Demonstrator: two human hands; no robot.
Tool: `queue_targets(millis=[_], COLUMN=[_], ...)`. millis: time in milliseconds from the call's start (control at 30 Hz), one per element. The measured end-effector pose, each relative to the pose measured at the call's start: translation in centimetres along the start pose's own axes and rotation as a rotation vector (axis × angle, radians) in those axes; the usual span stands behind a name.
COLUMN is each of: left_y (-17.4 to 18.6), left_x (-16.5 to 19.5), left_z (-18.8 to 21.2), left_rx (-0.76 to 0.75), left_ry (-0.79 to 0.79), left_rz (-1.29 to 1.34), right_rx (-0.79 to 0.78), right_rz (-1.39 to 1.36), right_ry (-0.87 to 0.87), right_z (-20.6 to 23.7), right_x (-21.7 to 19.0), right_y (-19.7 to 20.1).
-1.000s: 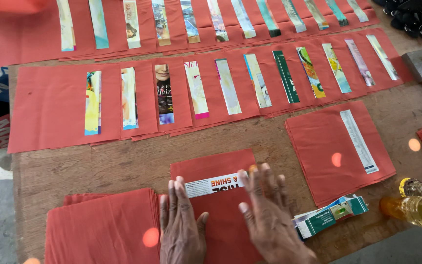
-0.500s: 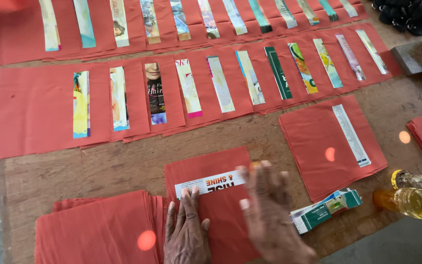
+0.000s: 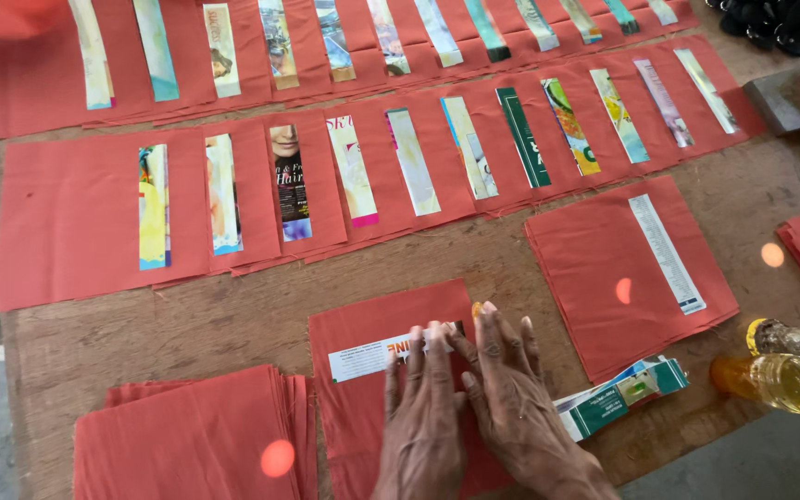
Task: The person dips a finger into a jar of glue, applies glue to a printed paper strip, and lays the strip across a red fabric square. They fold the fabric over the strip, press it flat, and set the finished piece on a stack, repeating the cycle for successive fabric squares.
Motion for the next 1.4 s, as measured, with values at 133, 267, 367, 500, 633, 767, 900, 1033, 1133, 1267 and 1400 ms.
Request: queue_targets(millis=[133,267,367,500,633,767,900,1033,1133,1267,1400], left_y=[1.0,5.9,7.3,3.4,2.5,6.2,9.4,12.2,12.4,11.7,12.1], left_x=[-1.0,-4.8,-5.4,-3.6,-5.2,-6.0,-6.5,-6.4,-6.4,-6.7,-5.9], left_z=[-0.3,1.8,2.8,2.6,3.4,4.0,1.9,-0.5,-1.0,-1.1,-1.4], left_rx=[0.051,0.163,0.190,0.045,-0.029,0.158,0.322,0.397,0.342,0.323,0.391], left_ry=[0.040,0.128,0.080,-0.015,0.109,0.083,0.270,0.371,0.390,0.442,0.433], left_rz=[0.058,-0.100,-0.104,-0.040,-0.055,-0.079,-0.171,-0.237,-0.104,0.101,0.379], right_rx=[-0.027,-0.073,-0.063,-0.121,-0.030,-0.064,-0.119,-0.099,-0.142,-0.091,-0.135], right_rz=[0.005,0.056,0.168,0.024,0.096,0.249,0.118,0.123,0.259,0.108,-0.058], right_ry=[-0.037,-0.054,-0.003,0.073,0.059,-0.064,0.085,0.108,-0.042,-0.107,-0.167], right_z=[0.1,0.1,-0.3,-0.5,-0.1,0.2,-0.7,-1.4,-0.4,0.3,-1.4], right_x=[0.1,0.8,-0.5,-3.4,-2.2,0.6,-4.1,-5.4,-1.2,1.9,3.2], right_y=[0.0,0.2,-0.4,-2.5,-1.6,-0.2,-2.0,-2.7,-1.9,-0.6,1.2])
Point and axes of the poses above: each hand's wrist, its own z-axis away from the middle knuckle, its own y-axis out of the back of the hand, x = y × z, the point moved 8 cm from there along -z, towards the middle knuckle, and after that the axes turned 10 degrees about z, right-handed, at the moved point
